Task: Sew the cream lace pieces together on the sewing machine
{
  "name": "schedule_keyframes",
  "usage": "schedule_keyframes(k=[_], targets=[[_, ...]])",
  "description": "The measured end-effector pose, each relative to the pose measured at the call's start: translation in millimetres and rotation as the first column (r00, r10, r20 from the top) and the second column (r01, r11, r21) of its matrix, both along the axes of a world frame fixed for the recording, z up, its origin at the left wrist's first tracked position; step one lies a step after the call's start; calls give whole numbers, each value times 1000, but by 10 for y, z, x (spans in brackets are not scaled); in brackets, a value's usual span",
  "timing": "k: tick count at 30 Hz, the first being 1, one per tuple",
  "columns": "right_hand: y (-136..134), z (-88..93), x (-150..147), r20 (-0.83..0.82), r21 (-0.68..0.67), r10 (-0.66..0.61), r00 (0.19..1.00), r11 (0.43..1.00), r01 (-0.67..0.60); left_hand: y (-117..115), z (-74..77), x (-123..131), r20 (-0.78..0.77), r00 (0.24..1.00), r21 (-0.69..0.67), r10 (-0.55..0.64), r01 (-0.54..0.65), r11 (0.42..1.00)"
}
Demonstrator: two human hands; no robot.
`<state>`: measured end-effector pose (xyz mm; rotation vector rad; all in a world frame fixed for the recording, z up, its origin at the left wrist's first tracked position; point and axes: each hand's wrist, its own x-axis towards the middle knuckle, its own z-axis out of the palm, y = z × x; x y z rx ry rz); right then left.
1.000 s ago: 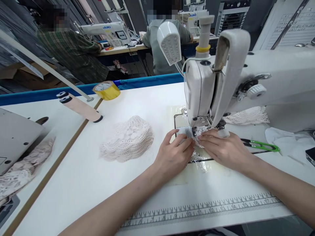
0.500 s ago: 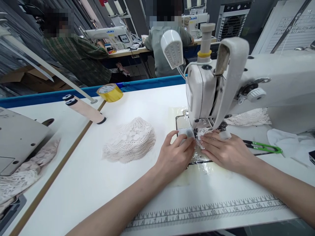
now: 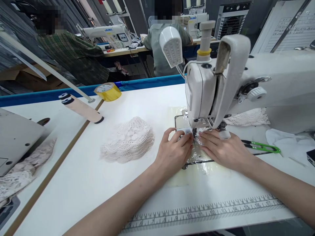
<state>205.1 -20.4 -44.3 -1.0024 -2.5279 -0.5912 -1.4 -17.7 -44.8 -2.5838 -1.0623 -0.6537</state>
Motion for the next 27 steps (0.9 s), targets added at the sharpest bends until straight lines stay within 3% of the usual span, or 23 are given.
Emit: schedule_keyframes(k=[6,27], targets=[[-3,14,1,-52,7,41,998,999,-41,8,-2,1,-7,1000,-12,23,-23,1000],[0,-25,3,-53,-15,3,999,1000,-4,6,-9,2,-15,999,-39,47,-48,998]])
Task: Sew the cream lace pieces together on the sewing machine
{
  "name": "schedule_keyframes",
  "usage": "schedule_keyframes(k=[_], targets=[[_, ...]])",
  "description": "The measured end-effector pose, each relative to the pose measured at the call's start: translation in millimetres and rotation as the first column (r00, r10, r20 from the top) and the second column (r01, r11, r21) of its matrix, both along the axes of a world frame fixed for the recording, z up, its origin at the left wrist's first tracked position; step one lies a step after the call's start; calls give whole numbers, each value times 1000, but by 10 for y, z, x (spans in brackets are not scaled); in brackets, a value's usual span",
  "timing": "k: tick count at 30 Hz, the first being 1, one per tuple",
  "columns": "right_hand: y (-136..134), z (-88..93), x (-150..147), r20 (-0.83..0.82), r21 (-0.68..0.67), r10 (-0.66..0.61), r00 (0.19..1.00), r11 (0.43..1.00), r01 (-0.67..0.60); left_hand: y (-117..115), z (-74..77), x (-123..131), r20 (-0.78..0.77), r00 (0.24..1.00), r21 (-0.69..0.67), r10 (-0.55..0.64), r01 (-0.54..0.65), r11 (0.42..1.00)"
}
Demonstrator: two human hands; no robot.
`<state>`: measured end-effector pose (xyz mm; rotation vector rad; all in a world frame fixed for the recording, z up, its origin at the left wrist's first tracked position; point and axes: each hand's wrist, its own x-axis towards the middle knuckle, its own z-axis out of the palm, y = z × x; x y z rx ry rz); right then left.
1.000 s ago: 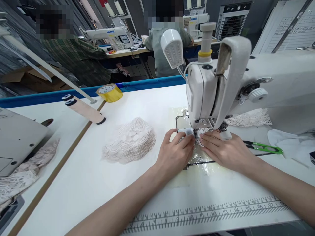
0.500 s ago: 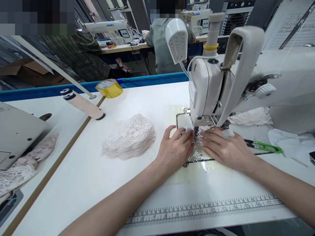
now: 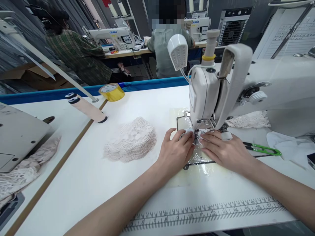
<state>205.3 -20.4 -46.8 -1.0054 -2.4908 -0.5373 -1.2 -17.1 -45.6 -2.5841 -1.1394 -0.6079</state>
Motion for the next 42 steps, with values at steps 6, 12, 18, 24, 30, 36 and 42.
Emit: schedule_keyframes(k=[6,12,18,24,30,36,42], targets=[[-4,2,1,6,-4,-9,1000,1000,9,6,-5,-1,4,1000,1,13,-13,1000],[36,4,20,-13,-5,-11,1000,1000,11,-43,9,14,31,1000,3,-3,3,1000],[140,15,65,85,-34,-56,995,998,59,-137,15,80,41,980,-85,-195,198,977],[153,95,114,72,4,-100,992,995,99,-84,162,-82,55,998,172,-39,29,985],[118,119,138,81,-46,-39,996,998,43,-214,104,1,-2,995,-59,-104,104,993],[18,177,95,13,-137,32,999,990,-30,-93,225,-161,-293,878,-2,377,-395,919],[-57,97,25,4,-98,106,994,990,-105,-120,191,-56,-71,990,-95,120,-127,987]])
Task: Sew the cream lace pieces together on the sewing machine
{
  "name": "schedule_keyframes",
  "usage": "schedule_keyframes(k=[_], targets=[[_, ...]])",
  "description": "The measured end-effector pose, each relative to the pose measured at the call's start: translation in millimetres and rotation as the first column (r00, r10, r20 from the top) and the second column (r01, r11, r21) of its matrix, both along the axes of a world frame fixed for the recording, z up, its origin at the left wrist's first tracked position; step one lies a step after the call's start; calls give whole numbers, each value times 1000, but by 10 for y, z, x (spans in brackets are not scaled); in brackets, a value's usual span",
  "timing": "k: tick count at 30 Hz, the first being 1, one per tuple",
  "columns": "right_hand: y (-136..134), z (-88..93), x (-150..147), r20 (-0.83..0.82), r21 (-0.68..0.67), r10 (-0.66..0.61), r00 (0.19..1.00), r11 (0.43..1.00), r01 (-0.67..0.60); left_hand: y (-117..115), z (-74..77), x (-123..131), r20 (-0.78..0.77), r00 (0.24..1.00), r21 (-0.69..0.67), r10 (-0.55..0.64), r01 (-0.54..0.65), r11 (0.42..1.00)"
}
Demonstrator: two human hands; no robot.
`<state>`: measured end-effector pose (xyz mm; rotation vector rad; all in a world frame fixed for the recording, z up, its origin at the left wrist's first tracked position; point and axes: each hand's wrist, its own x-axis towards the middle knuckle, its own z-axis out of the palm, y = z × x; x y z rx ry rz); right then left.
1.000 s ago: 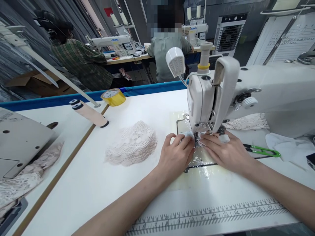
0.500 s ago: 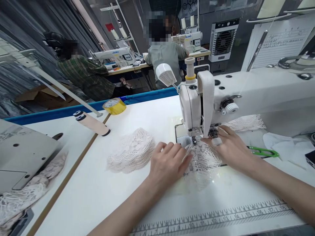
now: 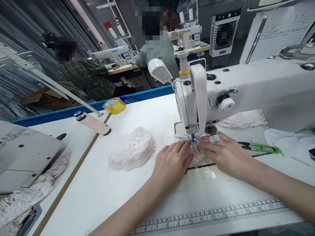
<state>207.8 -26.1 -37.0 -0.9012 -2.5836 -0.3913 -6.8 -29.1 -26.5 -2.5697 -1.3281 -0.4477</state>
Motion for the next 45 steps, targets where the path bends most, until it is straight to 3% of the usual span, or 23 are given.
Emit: schedule_keyframes(k=[4,6,9,11,17,25,45], targets=[[-70,-65,-65,-60,-32,41,997,999,-43,34,-40,14,28,998,66,57,-59,996],[-92,-76,-90,-76,-18,40,996,999,-42,51,-41,-9,47,998,94,-34,29,995],[-87,-69,-95,-79,-8,24,997,1000,-25,26,-61,-3,73,970,29,-234,232,972],[-68,-61,-80,-84,-26,11,996,1000,-13,-12,-92,26,90,959,-6,-270,272,962],[-40,-81,-39,-44,-14,-23,999,1000,23,-84,-139,92,91,969,-12,-228,230,973],[-59,-96,-62,-2,9,-34,999,999,34,-123,-151,101,48,974,97,-220,214,972],[-49,-103,-58,3,29,-54,999,998,54,-126,-175,99,48,981,72,-189,185,980]])
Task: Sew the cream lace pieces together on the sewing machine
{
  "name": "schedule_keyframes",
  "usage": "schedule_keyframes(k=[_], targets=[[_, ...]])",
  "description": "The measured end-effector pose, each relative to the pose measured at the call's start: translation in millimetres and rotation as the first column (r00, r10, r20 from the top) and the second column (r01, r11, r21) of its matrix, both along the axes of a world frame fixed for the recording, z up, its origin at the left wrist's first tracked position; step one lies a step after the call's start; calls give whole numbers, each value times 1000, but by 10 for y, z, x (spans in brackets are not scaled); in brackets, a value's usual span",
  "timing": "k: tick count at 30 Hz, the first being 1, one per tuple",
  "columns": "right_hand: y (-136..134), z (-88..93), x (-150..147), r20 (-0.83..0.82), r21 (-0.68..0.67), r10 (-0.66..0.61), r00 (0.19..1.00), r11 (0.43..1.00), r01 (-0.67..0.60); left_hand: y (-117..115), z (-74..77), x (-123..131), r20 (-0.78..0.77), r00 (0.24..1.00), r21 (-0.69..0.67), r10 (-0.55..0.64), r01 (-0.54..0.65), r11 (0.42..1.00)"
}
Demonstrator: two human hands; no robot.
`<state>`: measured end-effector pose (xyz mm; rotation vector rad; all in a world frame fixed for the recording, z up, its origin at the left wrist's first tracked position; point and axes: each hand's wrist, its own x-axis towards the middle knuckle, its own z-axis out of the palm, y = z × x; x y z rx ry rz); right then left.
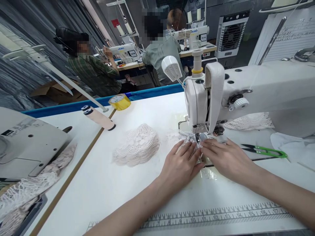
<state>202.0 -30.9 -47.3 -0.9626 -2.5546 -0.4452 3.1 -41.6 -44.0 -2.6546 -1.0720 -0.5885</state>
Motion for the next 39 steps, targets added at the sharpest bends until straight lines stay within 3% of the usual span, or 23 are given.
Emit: schedule_keyframes(k=[11,14,18,20,24,27,32,36,39], targets=[[98,46,6,-97,64,79,992,995,-73,25,19,-57,123,990,-30,-62,66,997],[127,28,21,-198,33,44,979,999,-38,65,67,-22,128,991,-128,30,-14,992],[175,-22,16,-315,26,-63,947,997,75,217,164,71,59,985,-344,161,-132,930],[200,-51,5,-340,32,-120,933,990,139,301,185,131,57,981,-381,187,-152,912],[219,-71,-8,-334,-23,-184,924,982,187,390,178,194,90,972,-304,217,-181,935],[199,-47,-3,-339,-54,-179,924,984,171,393,184,137,111,984,-264,138,-105,959],[122,-7,8,-368,-64,-54,928,997,32,274,163,12,50,996,-89,-76,80,993],[63,-7,9,-255,19,58,965,998,-55,112,54,-3,21,995,63,-99,97,993],[52,-1,6,-200,65,85,976,995,-74,40,-1,-13,2,995,81,-100,99,992]])
